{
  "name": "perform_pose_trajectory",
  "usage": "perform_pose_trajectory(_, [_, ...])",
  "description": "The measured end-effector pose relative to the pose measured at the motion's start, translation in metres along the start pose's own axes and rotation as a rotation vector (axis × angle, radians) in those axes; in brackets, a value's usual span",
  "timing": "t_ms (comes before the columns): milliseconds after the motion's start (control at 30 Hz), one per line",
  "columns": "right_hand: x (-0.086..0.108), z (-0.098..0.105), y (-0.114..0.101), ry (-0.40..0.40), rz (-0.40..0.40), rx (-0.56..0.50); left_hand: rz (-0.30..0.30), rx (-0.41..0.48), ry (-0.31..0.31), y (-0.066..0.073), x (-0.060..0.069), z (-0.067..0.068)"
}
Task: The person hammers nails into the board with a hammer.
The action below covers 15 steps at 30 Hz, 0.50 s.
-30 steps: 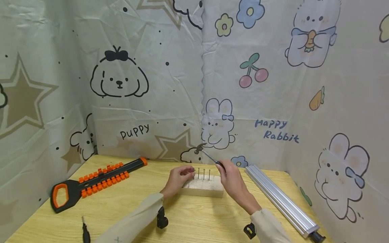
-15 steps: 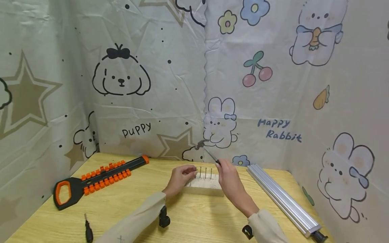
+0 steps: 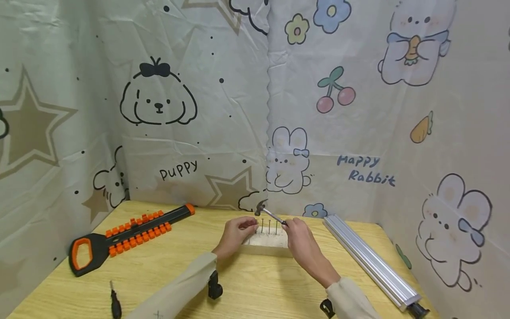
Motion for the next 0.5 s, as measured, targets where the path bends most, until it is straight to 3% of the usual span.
perform_pose_trajectory(133, [-0.004, 0.008, 0.003, 0.153, -0.011, -0.061, -0.002, 0.011, 0.013, 0.000, -0.001, -0.001])
perform_pose_trajectory(200, [-0.004, 0.004, 0.005, 0.112, -0.027, -0.092, -0.006, 0.025, 0.019, 0.002, -0.002, -0.001])
perform_pose_trajectory(267, [-0.002, -0.003, 0.006, 0.012, -0.025, -0.056, -0.005, 0.035, 0.015, 0.002, -0.003, -0.002])
perform_pose_trajectory(333, [0.002, -0.008, 0.007, -0.028, -0.008, -0.026, -0.001, 0.038, -0.001, 0.002, -0.002, -0.004])
perform_pose_trajectory(500, [0.005, -0.007, 0.016, 0.128, -0.022, -0.072, -0.013, 0.026, 0.006, 0.001, 0.000, -0.003])
Point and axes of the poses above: each hand's wrist, its own x-axis away from the middle knuckle, its own z-axis out of the back of the hand, y = z × x, the point moved 6 cm from there along -x, towards the middle knuckle, and after that the axes turned 7 degrees about z, right-handed, at the moved point
